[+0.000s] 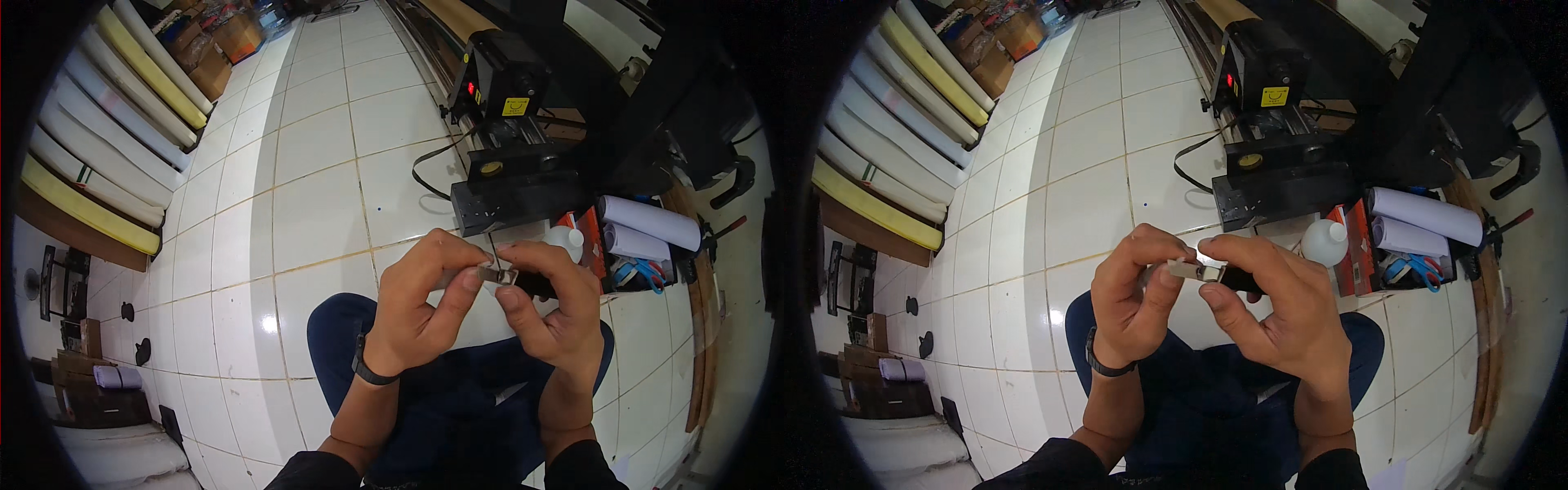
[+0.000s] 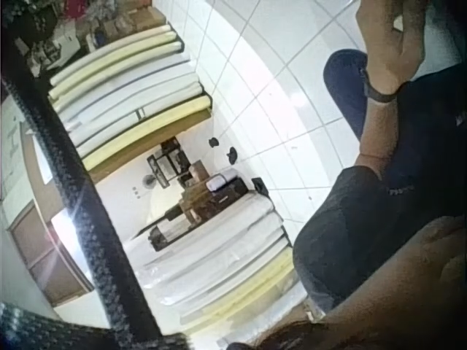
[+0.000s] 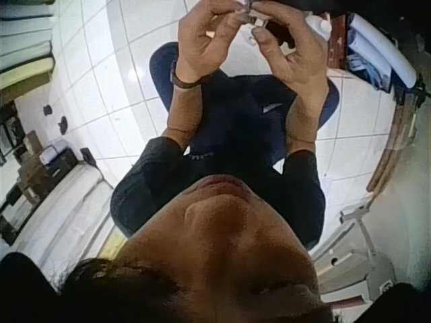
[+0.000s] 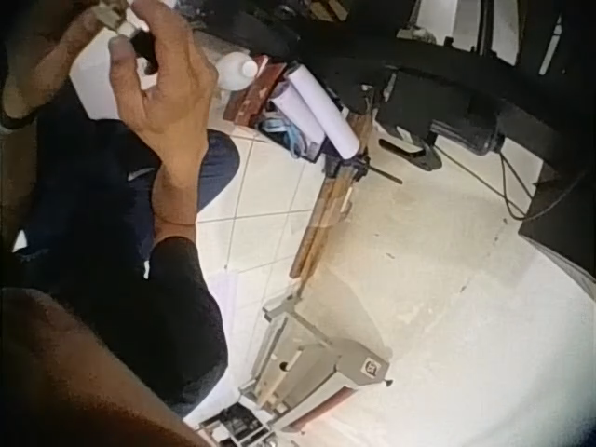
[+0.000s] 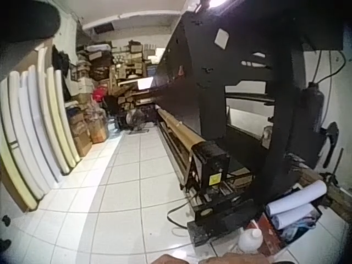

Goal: The recorder is cleaning or applying a substance to a small component from a large format printer using a wipe and a cleaning solution.

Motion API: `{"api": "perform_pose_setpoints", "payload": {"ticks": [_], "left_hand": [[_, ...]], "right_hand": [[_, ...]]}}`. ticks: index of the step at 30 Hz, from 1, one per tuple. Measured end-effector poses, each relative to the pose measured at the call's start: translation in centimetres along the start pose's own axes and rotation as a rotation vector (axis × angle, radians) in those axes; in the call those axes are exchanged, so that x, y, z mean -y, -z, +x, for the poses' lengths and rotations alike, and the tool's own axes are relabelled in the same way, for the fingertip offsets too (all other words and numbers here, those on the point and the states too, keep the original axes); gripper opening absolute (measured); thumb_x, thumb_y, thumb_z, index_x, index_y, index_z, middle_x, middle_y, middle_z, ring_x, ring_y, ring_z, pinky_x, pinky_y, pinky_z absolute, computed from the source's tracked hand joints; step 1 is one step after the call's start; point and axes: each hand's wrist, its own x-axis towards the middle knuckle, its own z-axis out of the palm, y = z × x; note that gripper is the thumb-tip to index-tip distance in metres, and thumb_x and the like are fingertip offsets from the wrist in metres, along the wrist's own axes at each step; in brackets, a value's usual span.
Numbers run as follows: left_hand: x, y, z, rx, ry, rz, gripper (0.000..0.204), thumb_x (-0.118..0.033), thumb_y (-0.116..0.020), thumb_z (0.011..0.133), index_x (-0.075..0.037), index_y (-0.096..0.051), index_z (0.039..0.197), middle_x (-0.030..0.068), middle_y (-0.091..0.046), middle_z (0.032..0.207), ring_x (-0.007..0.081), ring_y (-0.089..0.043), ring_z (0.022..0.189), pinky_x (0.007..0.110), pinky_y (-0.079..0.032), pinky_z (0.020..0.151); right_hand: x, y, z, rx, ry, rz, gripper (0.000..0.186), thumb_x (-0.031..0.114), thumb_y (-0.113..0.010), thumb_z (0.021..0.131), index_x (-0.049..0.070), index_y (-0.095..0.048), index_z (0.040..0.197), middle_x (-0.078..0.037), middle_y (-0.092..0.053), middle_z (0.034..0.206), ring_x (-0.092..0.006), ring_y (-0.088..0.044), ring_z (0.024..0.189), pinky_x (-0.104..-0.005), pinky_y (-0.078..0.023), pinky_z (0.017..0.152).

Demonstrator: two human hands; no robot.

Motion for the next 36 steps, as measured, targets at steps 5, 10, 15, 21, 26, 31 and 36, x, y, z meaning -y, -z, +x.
{"api": "perform_pose_setpoints", "payload": {"ticks": [5, 10, 15, 21, 26, 31, 36], "left_hand": [[0.4, 0.2, -0.1, 0.000, -0.052, 0.016, 0.010, -0.003, -0.062, 0.088, 0.000, -0.065, 0.098, 0.0107, -0.065, 0.085, 0.0214, -0.061, 0.071, 0.029, -0.048, 0.062], [-0.1, 0.4, -0.4, 0.011, 0.018, 0.026, 0.011, -0.002, -0.063, 0.086, 0.000, -0.065, 0.097, 0.0106, -0.064, 0.081, 0.0216, -0.061, 0.068, 0.029, -0.048, 0.060], [-0.5, 0.5, 0.2, 0.025, -0.041, -0.015, 0.015, -0.003, -0.070, 0.081, -0.001, -0.066, 0.095, 0.0106, -0.064, 0.080, 0.0203, -0.061, 0.066, 0.028, -0.047, 0.060], [-0.2, 0.7, 0.0, 0.007, -0.025, 0.046, 0.021, -0.010, -0.082, 0.074, -0.002, -0.066, 0.087, 0.0090, -0.064, 0.074, 0.0190, -0.061, 0.063, 0.026, -0.046, 0.057], [0.6, 0.6, -0.4, -0.028, -0.025, -0.006, 0.020, -0.009, -0.082, 0.074, -0.002, -0.066, 0.084, 0.0087, -0.063, 0.072, 0.0182, -0.060, 0.061, 0.026, -0.046, 0.056], [1.6, -0.1, -0.8, -0.050, -0.018, -0.015, 0.024, -0.011, -0.084, 0.074, -0.002, -0.063, 0.081, 0.0078, -0.062, 0.071, 0.0167, -0.059, 0.061, 0.026, -0.045, 0.056], [1.9, 0.0, -0.4, -0.027, -0.086, -0.048, 0.047, -0.032, -0.094, 0.062, -0.005, -0.060, 0.080, 0.0053, -0.060, 0.069, 0.0142, -0.057, 0.062, 0.025, -0.044, 0.056]], "right_hand": [[0.5, -0.1, -0.1, 0.000, -0.039, 0.045, 0.030, 0.012, -0.072, 0.085, 0.005, -0.065, 0.113, -0.008, -0.068, 0.087, -0.0138, -0.059, 0.062, -0.0254, -0.044, 0.052], [0.6, 0.1, 0.0, 0.028, -0.018, 0.027, 0.031, 0.010, -0.072, 0.085, 0.005, -0.065, 0.114, -0.009, -0.068, 0.087, -0.0144, -0.060, 0.061, -0.0255, -0.045, 0.052], [0.2, 0.0, 0.2, 0.030, 0.040, 0.047, 0.029, 0.006, -0.071, 0.084, 0.004, -0.067, 0.113, -0.010, -0.068, 0.086, -0.0163, -0.063, 0.064, -0.0259, -0.048, 0.055], [0.5, 0.1, 0.2, 0.098, -0.004, 0.071, 0.032, 0.001, -0.071, 0.082, 0.005, -0.068, 0.114, -0.010, -0.068, 0.086, -0.0169, -0.064, 0.065, -0.0269, -0.050, 0.056], [0.3, -0.3, 0.3, 0.094, -0.001, 0.084, 0.034, 0.001, -0.072, 0.081, 0.007, -0.069, 0.114, -0.009, -0.066, 0.083, -0.0168, -0.063, 0.064, -0.0273, -0.049, 0.055], [-0.2, 0.1, 0.4, 0.065, 0.014, -0.011, 0.031, 0.003, -0.071, 0.083, 0.006, -0.069, 0.114, -0.010, -0.068, 0.088, -0.0162, -0.062, 0.066, -0.0267, -0.049, 0.055], [-1.1, 0.1, 0.2, -0.124, 0.042, -0.047, 0.035, 0.018, -0.071, 0.090, 0.004, -0.063, 0.120, -0.008, -0.069, 0.089, -0.0108, -0.059, 0.065, -0.0252, -0.046, 0.055]]}}
